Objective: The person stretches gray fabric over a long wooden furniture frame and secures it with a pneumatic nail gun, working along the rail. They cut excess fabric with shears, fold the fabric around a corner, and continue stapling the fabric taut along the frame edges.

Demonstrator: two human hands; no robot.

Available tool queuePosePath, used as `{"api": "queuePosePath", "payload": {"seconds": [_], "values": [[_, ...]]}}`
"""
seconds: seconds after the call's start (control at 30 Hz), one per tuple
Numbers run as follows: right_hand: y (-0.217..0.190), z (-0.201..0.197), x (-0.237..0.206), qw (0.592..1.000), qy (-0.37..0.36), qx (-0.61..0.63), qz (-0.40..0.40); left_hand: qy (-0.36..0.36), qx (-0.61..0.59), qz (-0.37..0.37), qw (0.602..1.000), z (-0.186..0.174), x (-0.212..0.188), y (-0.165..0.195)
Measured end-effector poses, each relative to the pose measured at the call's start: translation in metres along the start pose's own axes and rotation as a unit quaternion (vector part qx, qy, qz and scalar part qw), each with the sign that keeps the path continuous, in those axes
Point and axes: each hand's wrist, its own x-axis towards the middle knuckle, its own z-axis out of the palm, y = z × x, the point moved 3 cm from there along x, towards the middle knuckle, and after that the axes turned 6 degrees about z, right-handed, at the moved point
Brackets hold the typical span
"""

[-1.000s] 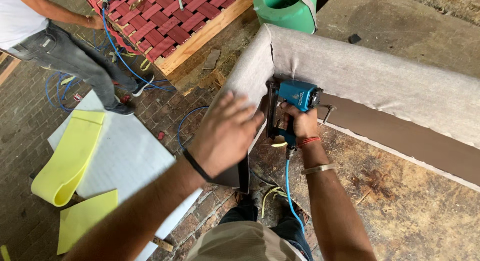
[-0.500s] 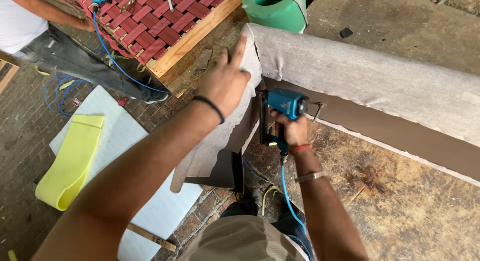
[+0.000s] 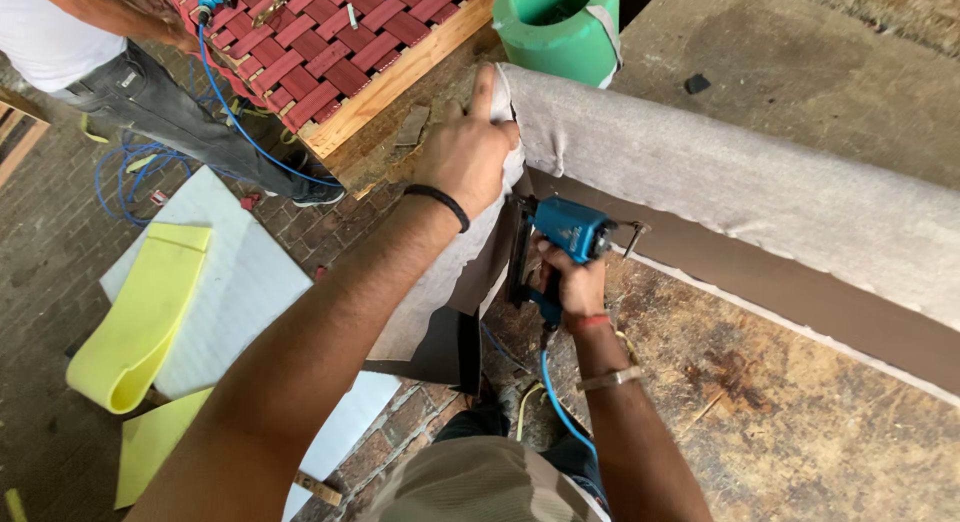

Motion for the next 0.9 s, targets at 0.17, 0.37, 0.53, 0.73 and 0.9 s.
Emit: {"api": "queuePosePath", "payload": {"seconds": [0.17, 0.37, 0.53, 0.73, 0.9], "values": [[-0.038, 0.0, -0.031, 0.991, -0.033, 0.124, 0.047, 0.128, -0.196, 0.015, 0.972, -0.024, -0.021, -0.004], [-0.124, 0.045, -0.066, 0.966, -0.06, 0.252, 0.013, 0.179, -0.376, 0.123, 0.901, -0.06, -0.092, 0.034], [-0.176, 0.124, -0.08, 0.967, -0.053, 0.246, -0.026, 0.2, -0.335, 0.092, 0.916, -0.1, -0.086, -0.022], [-0.178, 0.199, -0.052, 0.974, -0.013, 0.22, -0.055, 0.208, -0.306, 0.155, 0.916, -0.105, -0.07, -0.116], [-0.186, 0.208, -0.038, 0.968, 0.034, 0.234, -0.088, 0.005, -0.589, 0.159, 0.792, -0.062, -0.081, -0.193]]}}
